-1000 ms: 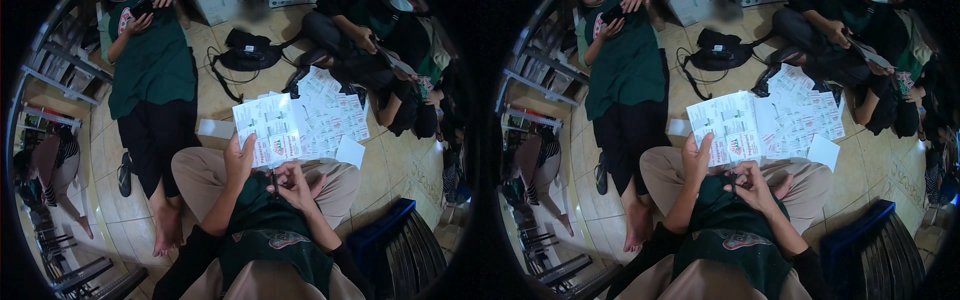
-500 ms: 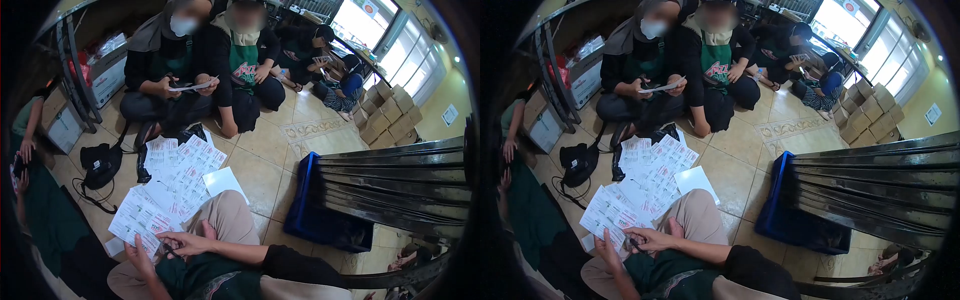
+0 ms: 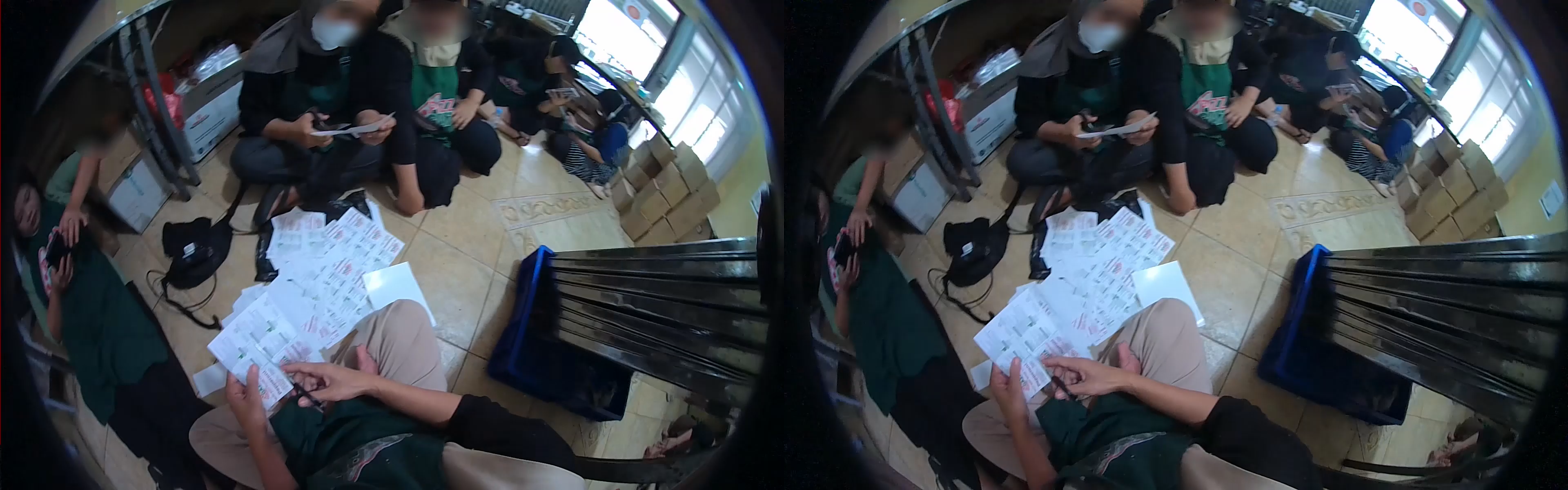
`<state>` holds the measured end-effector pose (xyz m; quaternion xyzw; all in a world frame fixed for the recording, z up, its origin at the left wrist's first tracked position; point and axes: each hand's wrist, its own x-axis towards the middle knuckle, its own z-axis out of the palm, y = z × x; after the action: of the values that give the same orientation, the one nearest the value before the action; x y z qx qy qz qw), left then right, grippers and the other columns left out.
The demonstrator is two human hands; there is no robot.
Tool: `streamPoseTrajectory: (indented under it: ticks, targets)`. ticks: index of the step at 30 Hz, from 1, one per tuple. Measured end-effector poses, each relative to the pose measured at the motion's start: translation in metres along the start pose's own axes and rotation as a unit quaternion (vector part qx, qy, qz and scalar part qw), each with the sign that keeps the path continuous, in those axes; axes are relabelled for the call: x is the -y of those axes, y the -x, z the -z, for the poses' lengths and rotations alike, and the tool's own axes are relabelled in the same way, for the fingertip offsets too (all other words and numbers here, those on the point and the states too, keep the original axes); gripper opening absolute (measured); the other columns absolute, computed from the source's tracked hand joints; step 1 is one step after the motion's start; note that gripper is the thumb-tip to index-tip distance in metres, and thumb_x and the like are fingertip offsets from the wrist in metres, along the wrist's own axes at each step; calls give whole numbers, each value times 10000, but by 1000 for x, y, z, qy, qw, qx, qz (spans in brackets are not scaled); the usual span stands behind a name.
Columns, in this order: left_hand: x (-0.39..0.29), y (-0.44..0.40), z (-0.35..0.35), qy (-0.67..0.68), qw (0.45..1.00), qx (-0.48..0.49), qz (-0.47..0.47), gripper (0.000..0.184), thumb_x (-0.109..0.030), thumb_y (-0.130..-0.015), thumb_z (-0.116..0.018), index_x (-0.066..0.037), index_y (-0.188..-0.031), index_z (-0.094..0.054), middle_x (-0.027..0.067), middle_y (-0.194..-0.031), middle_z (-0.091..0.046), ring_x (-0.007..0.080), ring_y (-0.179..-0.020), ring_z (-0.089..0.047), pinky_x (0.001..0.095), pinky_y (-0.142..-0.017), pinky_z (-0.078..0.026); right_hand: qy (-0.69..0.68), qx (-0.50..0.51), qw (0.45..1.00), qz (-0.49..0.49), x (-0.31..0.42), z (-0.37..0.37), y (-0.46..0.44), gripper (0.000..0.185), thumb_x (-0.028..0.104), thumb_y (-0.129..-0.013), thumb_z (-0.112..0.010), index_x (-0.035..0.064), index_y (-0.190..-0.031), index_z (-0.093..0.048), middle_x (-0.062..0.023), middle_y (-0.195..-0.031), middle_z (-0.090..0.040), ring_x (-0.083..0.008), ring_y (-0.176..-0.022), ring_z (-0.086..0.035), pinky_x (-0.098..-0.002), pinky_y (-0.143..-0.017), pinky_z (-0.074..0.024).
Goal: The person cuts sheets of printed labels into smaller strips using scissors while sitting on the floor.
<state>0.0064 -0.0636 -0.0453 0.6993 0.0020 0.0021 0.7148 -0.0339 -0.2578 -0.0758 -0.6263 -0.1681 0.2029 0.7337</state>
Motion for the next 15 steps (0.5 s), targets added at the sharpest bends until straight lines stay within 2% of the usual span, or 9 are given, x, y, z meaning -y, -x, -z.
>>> streamPoseTrajectory:
  ticks: [5, 7, 9, 10, 12, 15]
  targets:
    - [-7, 5, 0, -24, 999, -22, 21, 205, -111, -883, -608, 24, -1034, -582, 52, -930, -632, 97, -813, -570, 258, -719, -472, -113, 16, 990, -81, 25, -1, 6, 563, 12, -828, -643, 14, -1329, -387, -29, -998, -590, -81, -879, -540, -224, -750, -440]
    - [-10, 6, -3, 33, 998, -8, 49, 189, -95, -885, -601, 25, -1031, -585, 52, -932, -633, 88, -812, -571, 240, -717, -469, -91, -20, 995, -37, 23, -3, 8, 554, 48, -830, -665, 37, -1321, -408, -5, -868, -539, -79, -784, -538, -217, -627, -438]
    - [-12, 7, -5, 55, 998, 13, 39, 185, -71, -894, -582, 38, -1044, -579, 53, -942, -634, 77, -816, -567, 224, -719, -466, -134, 10, 990, -51, 11, -1, 6, 557, 36, -814, -679, 35, -1307, -419, 1, -861, -541, -65, -791, -532, -201, -659, -432]
    - [-16, 8, -6, 47, 998, -8, 44, 185, -71, -894, -582, 38, -1044, -579, 53, -942, -634, 77, -816, -567, 224, -719, -466, -143, 29, 988, -57, 9, -1, 6, 557, 36, -814, -679, 35, -1307, -419, 1, -861, -541, -65, -791, -532, -201, -659, -432]
    - [-24, 10, -10, 84, 996, 35, 24, 198, -55, -900, -565, 54, -1066, -571, 58, -960, -633, 72, -827, -562, 218, -726, -464, -79, 0, 996, -29, 6, 0, 7, 555, 48, -812, -685, 33, -1301, -424, 12, -847, -531, -57, -787, -519, -193, -682, -421]
    - [-25, 10, -9, 84, 995, 40, 29, 218, -51, -903, -557, 61, -1090, -564, 54, -972, -631, 66, -839, -556, 216, -733, -462, -96, -3, 995, -39, 14, -2, 7, 550, 61, -815, -687, 33, -1299, -428, 21, -892, -526, -55, -816, -501, -189, -718, -406]
